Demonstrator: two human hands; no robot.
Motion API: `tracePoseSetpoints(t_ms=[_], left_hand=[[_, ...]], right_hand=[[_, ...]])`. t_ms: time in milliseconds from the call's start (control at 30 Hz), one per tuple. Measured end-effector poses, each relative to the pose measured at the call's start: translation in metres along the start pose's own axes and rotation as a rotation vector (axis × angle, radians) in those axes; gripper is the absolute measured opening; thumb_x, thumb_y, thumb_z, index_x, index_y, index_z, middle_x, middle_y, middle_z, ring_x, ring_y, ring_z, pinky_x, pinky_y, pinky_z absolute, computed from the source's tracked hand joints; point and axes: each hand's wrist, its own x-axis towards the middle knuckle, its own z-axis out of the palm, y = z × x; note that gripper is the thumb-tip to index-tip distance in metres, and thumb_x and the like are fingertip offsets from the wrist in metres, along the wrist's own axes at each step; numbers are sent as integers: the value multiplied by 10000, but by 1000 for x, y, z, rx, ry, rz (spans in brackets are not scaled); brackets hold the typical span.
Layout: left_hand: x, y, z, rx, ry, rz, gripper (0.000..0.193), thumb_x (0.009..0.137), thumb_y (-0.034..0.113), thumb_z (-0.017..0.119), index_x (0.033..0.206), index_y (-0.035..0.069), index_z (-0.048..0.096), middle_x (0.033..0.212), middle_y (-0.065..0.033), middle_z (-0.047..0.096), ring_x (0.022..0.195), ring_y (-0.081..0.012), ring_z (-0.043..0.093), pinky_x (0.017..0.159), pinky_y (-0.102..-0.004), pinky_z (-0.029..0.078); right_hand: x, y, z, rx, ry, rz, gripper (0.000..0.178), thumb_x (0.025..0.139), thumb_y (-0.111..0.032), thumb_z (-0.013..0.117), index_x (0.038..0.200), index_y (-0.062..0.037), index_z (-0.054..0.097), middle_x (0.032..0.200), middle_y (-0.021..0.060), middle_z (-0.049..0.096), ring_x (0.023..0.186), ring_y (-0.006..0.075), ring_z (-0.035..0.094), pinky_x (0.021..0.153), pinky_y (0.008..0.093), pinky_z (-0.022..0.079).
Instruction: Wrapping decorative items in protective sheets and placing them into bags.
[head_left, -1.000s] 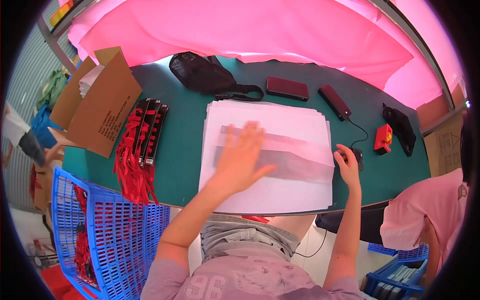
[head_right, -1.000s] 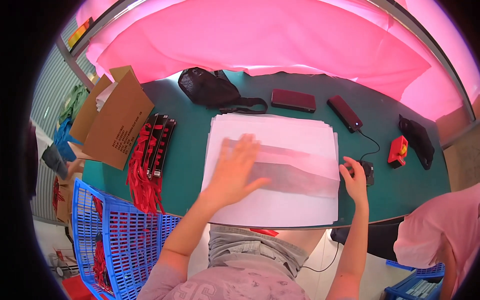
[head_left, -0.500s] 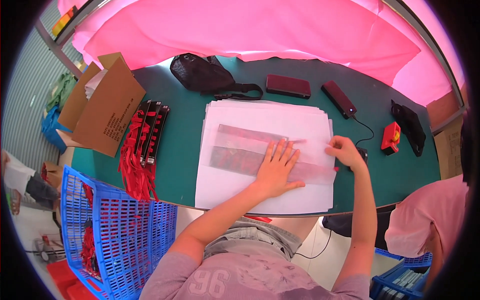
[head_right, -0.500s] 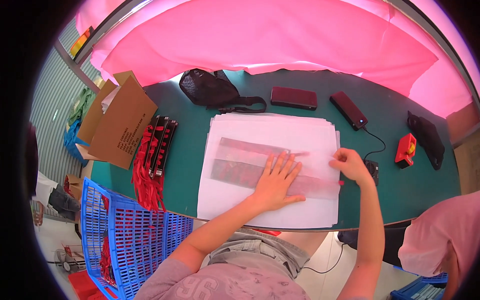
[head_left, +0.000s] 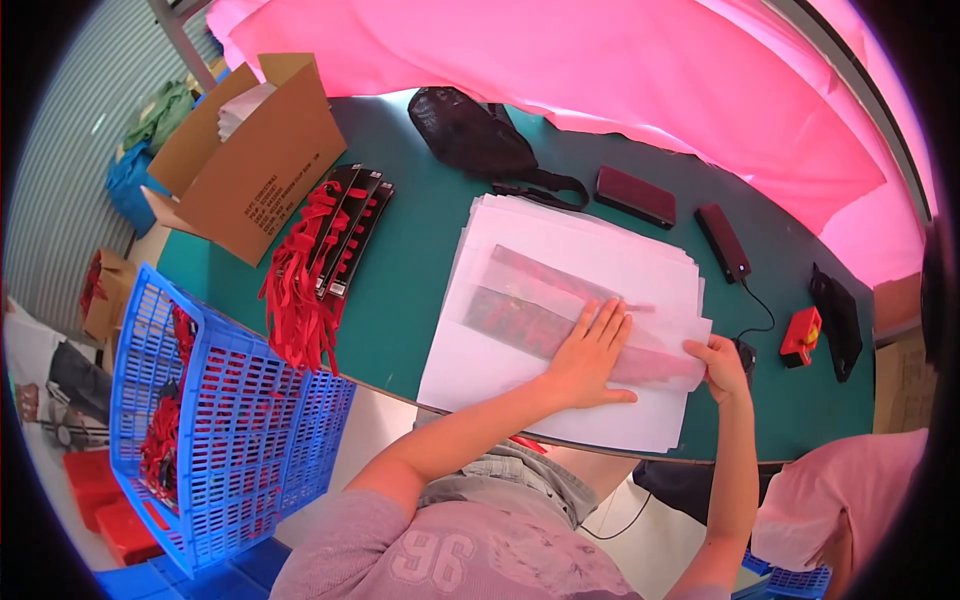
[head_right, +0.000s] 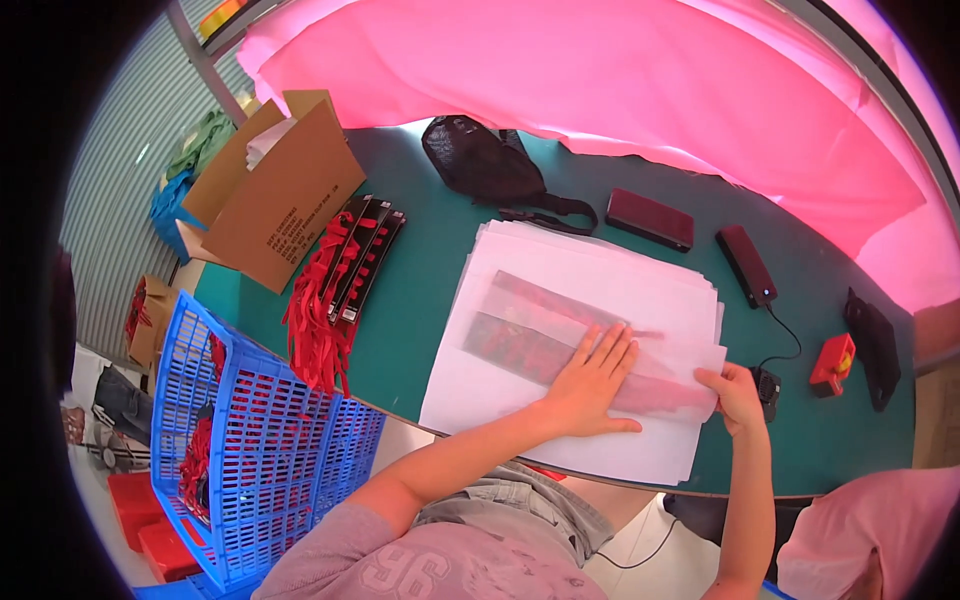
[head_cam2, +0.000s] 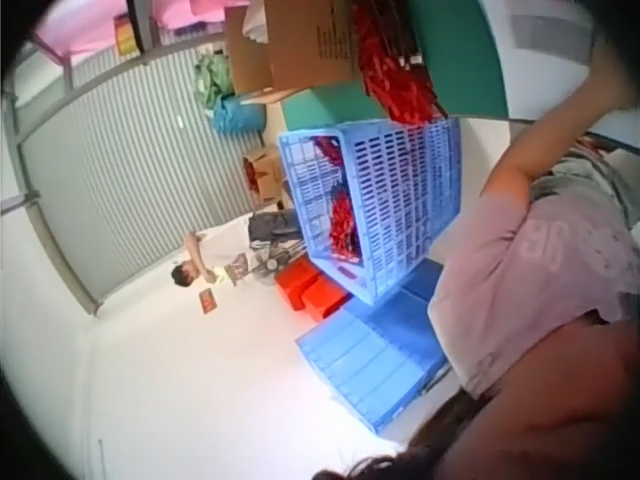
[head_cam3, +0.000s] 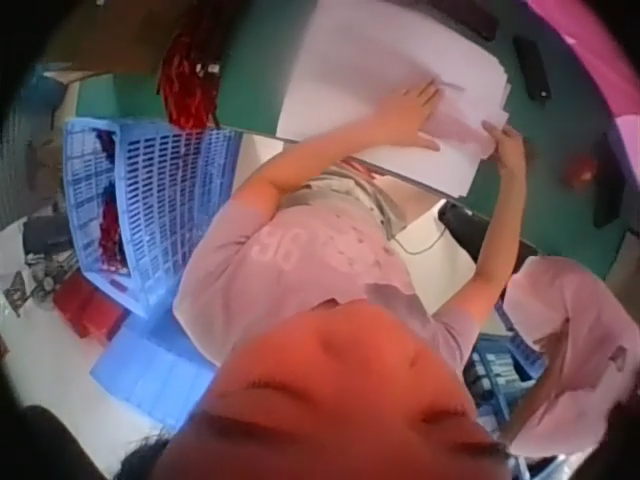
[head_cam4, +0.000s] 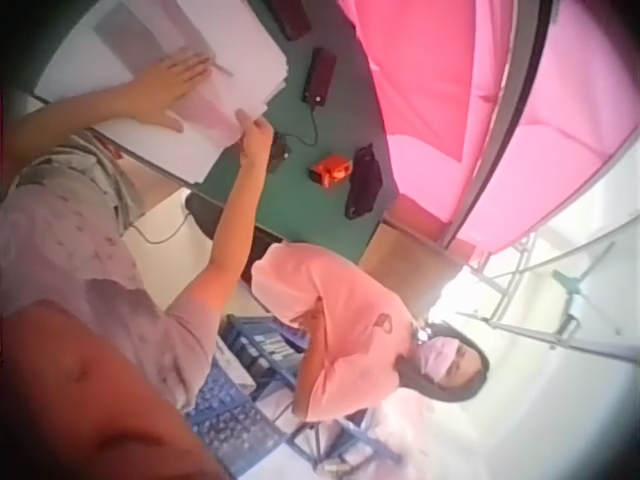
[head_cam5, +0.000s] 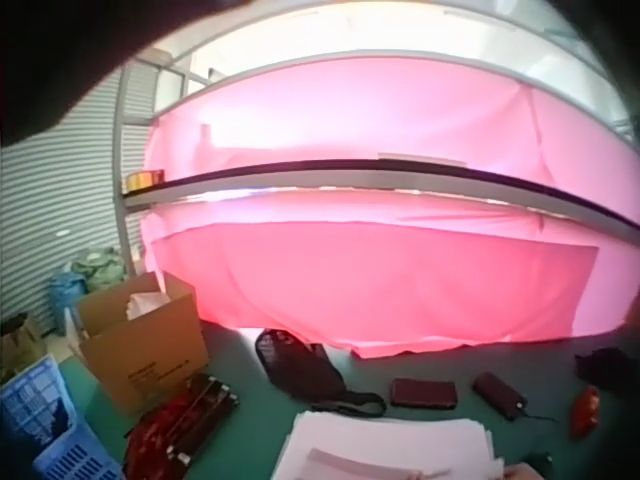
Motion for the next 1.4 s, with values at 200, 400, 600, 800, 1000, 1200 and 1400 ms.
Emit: tracePoseSetpoints(t_ms=[200, 400, 600, 800, 1000, 1200, 1400], left_hand=[[-7, -10, 3, -94, 58, -28, 995, 802, 592, 552, 1417, -128, 250, 1501, -288, 247, 1442, -360, 146, 1173, -468, 41], [-7, -13, -1, -603, 161, -224, 926, 770, 377, 696, 1419, -115, 257, 1441, -295, 336, 1379, -354, 299, 1126, -439, 241], [-16, -14, -54, -1230, 58, -562, 849, 743, 156, 761, 1416, -59, 291, 1334, -221, 452, 1225, -299, 475, 984, -389, 426], [-14, -11, -44, -994, 628, -473, 807, 781, 78, 685, 1452, -1, 242, 1313, -212, 473, 1132, -296, 541, 908, -335, 479], [-18, -22, -49, -1519, 681, -743, 683, 779, -26, 614, 1408, 19, 353, 1268, -181, 524, 1090, -278, 563, 892, -316, 488], [-33, -52, -48, -1757, 434, -893, 586, 769, -133, 527, 1330, 13, 441, 1190, -157, 587, 1054, -253, 588, 903, -298, 485], [-45, -71, -54, -1931, 301, -804, 602, 765, -154, 518, 1335, 26, 444, 1195, -148, 591, 1043, -245, 591, 898, -303, 491]], right_hand=[[-38, -128, 88, -621, -208, -344, 367, 765, -20, 571, 1118, 78, 601, 619, 56, 581, 452, 91, 473, 412, 206, 357], [-28, -158, 183, -894, -308, -347, 502, 758, -36, 574, 1255, 28, 536, 732, 123, 647, 510, 172, 548, 485, 281, 459], [20, -119, 202, -1077, -320, -596, 508, 743, -58, 582, 1250, -44, 555, 912, 181, 667, 752, 252, 643, 659, 329, 524], [6, -116, 209, -946, -328, -510, 441, 791, -89, 590, 1231, -70, 571, 900, 150, 669, 701, 201, 614, 610, 291, 499], [13, -100, 183, -358, -264, -548, 348, 888, -156, 574, 1231, -98, 581, 855, 61, 652, 610, 97, 479, 526, 218, 379], [32, -63, 130, -239, -260, -322, 262, 890, -194, 611, 1127, -89, 652, 841, 0, 630, 661, 74, 451, 564, 187, 343], [49, -42, 127, -269, -366, -247, 207, 862, -216, 658, 1008, -73, 691, 855, -6, 625, 727, 75, 474, 616, 176, 361]])
